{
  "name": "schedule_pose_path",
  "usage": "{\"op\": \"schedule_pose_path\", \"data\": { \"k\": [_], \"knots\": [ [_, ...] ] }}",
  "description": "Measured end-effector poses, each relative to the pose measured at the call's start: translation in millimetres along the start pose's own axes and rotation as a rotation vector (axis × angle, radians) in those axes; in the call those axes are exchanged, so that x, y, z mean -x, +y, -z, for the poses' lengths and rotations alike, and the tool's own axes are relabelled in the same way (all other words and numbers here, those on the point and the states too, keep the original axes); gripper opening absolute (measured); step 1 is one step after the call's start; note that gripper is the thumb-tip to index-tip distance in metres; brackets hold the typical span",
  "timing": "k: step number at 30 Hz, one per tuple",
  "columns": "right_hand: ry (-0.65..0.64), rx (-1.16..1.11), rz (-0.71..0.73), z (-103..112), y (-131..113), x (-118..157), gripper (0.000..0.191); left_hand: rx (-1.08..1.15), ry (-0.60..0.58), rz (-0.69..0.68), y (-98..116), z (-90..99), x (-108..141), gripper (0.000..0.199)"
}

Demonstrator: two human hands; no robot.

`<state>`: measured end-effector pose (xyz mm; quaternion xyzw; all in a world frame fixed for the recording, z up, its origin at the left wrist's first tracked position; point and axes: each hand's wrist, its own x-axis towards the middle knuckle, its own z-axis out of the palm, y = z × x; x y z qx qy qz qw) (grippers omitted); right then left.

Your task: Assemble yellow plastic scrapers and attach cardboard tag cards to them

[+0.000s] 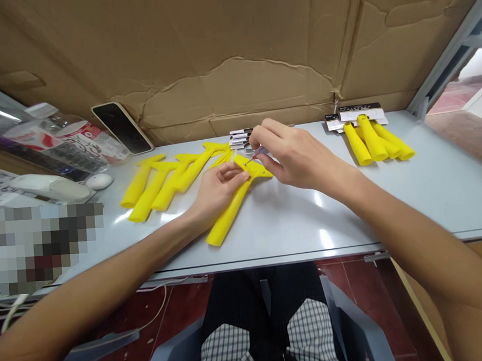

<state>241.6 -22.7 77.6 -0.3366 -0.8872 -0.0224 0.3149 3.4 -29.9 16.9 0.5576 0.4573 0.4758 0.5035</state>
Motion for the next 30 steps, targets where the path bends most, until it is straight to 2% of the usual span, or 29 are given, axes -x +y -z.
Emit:
{"op": "schedule_pose_path", "data": {
  "k": [7, 12, 16, 22, 26, 30],
  "knots": [
    [-0.033, 0.074, -0.083, 2.3, 1.6, -0.2, 0.015, -0.038, 0.000, -0.021, -2.0, 1.1, -1.3, 0.020],
    [-0.027, 0.048, -0.086, 4.8, 3.1, 0.9, 0.022, -0.013, -0.003, -0.017, -2.3, 0.7, -1.8, 0.023],
    [-0.033, 0.014, -0.101, 4.3, 5.7, 0.1, 0.019, -0.019, 0.015, 0.003, -1.2, -0.1, -2.0, 0.020],
    [-0.042, 0.095, -0.172, 4.2, 5.3, -0.1, 0.022, -0.023, 0.016, 0.016, 1.1, -0.3, -0.7, 0.017],
    [-0.057, 0.048, -0.172, 7.9, 2.3, 0.8, 0.028, -0.007, 0.017, 0.004, 0.0, -0.2, -1.0, 0.020],
    [-0.030, -0.026, -0.141, 7.3, 2.6, 0.3, 0.021, -0.012, 0.018, 0.011, -1.2, -0.9, -1.6, 0.020]
  ]
}}
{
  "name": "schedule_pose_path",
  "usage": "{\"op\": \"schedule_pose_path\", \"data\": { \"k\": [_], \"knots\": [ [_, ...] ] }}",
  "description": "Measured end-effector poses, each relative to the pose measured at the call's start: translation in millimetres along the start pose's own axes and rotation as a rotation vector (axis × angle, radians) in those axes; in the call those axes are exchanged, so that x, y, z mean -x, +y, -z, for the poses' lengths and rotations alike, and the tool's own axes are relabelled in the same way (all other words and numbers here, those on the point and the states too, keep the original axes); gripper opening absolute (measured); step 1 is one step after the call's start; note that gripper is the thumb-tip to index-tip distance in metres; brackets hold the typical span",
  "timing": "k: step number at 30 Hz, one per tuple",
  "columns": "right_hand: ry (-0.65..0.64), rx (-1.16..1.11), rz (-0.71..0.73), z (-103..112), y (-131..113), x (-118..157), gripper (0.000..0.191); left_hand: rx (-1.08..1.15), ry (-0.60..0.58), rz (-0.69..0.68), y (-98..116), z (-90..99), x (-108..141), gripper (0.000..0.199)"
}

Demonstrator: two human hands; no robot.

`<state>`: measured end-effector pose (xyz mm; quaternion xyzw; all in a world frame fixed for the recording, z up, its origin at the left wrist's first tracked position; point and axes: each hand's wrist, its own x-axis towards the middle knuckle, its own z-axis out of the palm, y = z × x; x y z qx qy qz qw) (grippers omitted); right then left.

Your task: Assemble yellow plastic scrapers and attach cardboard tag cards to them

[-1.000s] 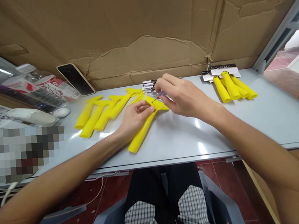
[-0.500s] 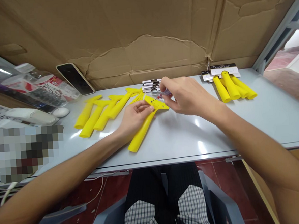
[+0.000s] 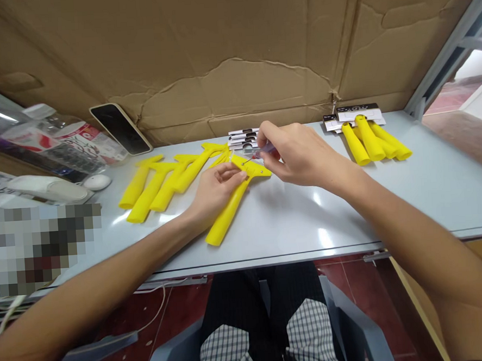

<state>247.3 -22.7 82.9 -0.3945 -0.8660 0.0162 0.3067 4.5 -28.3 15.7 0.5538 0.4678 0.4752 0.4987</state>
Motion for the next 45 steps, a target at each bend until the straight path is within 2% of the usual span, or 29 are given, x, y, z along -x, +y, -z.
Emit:
{"op": "schedule_pose_path", "data": {
  "k": [5, 11, 18, 23, 26, 29, 32, 36, 39, 42, 45],
  "knots": [
    [0.052, 0.063, -0.043, -1.7, 3.2, -1.3, 0.024, -0.004, 0.015, 0.014, 0.3, -1.4, 0.9, 0.018],
    [-0.018, 0.067, -0.042, 1.2, 2.7, -0.6, 0.027, 0.006, 0.008, 0.003, -1.2, -0.1, 0.3, 0.020],
    [0.007, 0.071, -0.040, -1.0, 3.8, -1.5, 0.021, -0.011, 0.014, 0.011, 1.1, -0.6, 1.3, 0.017],
    [-0.016, 0.031, -0.011, 0.6, 0.5, -0.4, 0.026, 0.016, 0.013, 0.008, 0.4, -0.6, 0.7, 0.018],
    [-0.014, 0.014, 0.012, 0.0, -0.5, -0.7, 0.021, 0.010, 0.019, 0.011, 0.2, -0.5, 0.6, 0.018],
    [0.001, 0.065, -0.023, -0.5, 0.2, -1.8, 0.016, 0.006, 0.016, 0.014, 0.6, -0.6, 0.9, 0.019],
    [-0.004, 0.094, -0.052, 0.5, 0.3, -1.5, 0.019, 0.004, 0.009, 0.012, 1.2, -0.7, 1.2, 0.018],
    [-0.022, 0.022, 0.004, 1.3, -0.9, 0.4, 0.027, 0.002, 0.013, 0.002, 1.7, -0.5, 1.2, 0.015],
    [-0.023, -0.001, 0.025, -0.6, 0.3, -0.2, 0.020, 0.013, 0.016, 0.009, 0.9, -0.4, 0.4, 0.013],
    [0.000, 0.048, -0.017, -2.3, 3.2, -1.9, 0.011, 0.027, 0.013, 0.013, -0.9, -0.1, -0.5, 0.014],
    [0.007, 0.051, -0.024, -2.0, 5.3, -2.0, 0.015, 0.035, 0.008, 0.009, -2.3, 0.5, -0.8, 0.017]
  ]
}}
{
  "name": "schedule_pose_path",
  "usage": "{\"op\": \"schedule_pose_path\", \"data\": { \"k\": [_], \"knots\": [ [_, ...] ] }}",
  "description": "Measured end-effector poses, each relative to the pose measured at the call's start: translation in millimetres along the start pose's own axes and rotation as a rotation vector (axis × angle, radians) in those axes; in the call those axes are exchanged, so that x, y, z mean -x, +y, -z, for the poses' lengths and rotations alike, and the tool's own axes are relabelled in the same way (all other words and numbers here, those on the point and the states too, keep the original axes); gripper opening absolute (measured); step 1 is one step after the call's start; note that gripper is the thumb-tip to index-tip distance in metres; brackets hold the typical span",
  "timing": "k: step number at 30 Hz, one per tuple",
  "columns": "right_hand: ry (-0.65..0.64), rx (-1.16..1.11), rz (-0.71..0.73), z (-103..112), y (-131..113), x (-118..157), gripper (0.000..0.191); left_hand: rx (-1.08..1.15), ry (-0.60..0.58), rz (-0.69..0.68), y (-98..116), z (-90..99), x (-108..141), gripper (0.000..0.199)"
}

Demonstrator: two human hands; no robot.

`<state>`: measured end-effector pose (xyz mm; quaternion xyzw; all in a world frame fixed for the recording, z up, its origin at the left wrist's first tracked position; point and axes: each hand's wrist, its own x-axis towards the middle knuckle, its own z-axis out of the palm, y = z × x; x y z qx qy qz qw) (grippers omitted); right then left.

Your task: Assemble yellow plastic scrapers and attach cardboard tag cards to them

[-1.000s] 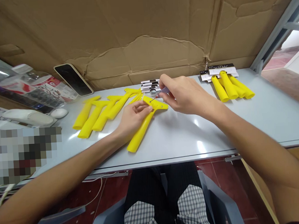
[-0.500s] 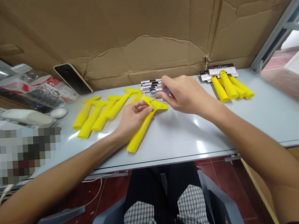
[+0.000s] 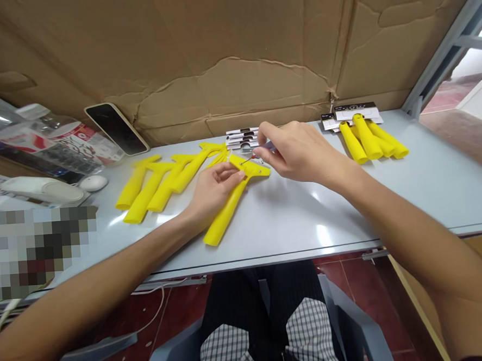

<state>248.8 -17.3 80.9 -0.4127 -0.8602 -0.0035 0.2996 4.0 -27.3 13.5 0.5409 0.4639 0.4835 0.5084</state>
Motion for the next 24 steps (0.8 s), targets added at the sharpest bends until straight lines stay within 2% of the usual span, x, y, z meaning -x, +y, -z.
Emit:
{"op": "schedule_pose_path", "data": {
  "k": [3, 6, 10, 15, 24],
  "knots": [
    [-0.014, -0.066, 0.052, 0.4, 0.8, 1.0, 0.022, -0.002, 0.000, -0.008, -0.1, 0.2, 0.2, 0.019],
    [-0.010, -0.097, 0.081, -0.9, 1.9, 0.9, 0.017, -0.013, -0.006, -0.007, 0.5, -0.4, 0.3, 0.020],
    [0.012, -0.064, 0.035, -2.1, 3.1, -0.2, 0.009, -0.023, -0.001, -0.006, 0.6, -0.7, 0.2, 0.019],
    [-0.019, -0.098, 0.033, 0.0, 2.2, 1.2, 0.023, -0.050, -0.002, -0.017, 0.6, 0.5, -0.2, 0.020],
    [-0.023, -0.057, -0.003, -0.7, 5.4, 0.1, 0.019, -0.030, 0.011, 0.001, -0.3, -0.4, -0.1, 0.016]
  ]
}}
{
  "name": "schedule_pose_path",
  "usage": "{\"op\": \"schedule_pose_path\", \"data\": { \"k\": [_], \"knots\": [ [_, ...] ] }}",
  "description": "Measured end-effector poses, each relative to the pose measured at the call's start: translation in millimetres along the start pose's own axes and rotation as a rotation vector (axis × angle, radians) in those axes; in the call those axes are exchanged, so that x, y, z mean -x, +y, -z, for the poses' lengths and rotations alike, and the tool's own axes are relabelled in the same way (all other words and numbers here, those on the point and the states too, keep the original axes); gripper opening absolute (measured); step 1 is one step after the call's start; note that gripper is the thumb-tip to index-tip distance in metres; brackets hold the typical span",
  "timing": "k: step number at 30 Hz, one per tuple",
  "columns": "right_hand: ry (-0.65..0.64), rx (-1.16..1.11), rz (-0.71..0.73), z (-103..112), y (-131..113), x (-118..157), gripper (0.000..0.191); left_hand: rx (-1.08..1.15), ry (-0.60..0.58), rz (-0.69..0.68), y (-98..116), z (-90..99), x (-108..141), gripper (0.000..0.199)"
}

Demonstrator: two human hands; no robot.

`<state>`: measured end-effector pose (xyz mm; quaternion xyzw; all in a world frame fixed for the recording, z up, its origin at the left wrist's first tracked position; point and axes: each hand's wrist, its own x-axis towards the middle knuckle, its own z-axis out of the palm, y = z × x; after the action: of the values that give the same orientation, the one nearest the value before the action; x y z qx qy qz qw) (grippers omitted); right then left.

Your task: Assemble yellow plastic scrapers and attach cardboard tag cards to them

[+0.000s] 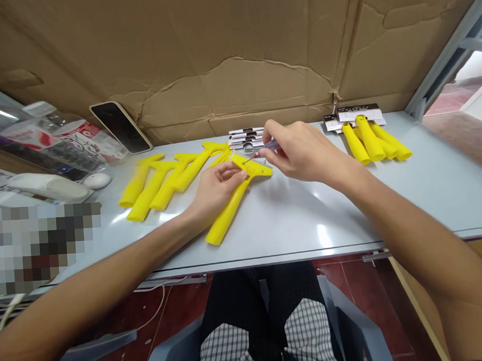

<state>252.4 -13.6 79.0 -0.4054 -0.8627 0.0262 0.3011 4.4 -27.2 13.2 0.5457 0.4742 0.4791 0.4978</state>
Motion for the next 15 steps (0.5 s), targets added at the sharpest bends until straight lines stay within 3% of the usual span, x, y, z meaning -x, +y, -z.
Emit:
{"op": "schedule_pose_path", "data": {
  "k": [5, 10, 15],
  "knots": [
    [-0.017, -0.064, 0.057, 1.0, -3.7, 1.0, 0.023, 0.012, -0.010, -0.009, 0.5, 0.5, 0.7, 0.020],
    [-0.007, -0.008, -0.007, 0.8, -2.1, -0.1, 0.015, 0.030, -0.008, 0.023, 1.0, 0.8, 0.5, 0.020],
    [-0.008, -0.017, 0.013, 2.7, -2.0, 0.9, 0.024, 0.009, -0.014, 0.002, -0.7, 2.3, 0.2, 0.023]
  ]
}}
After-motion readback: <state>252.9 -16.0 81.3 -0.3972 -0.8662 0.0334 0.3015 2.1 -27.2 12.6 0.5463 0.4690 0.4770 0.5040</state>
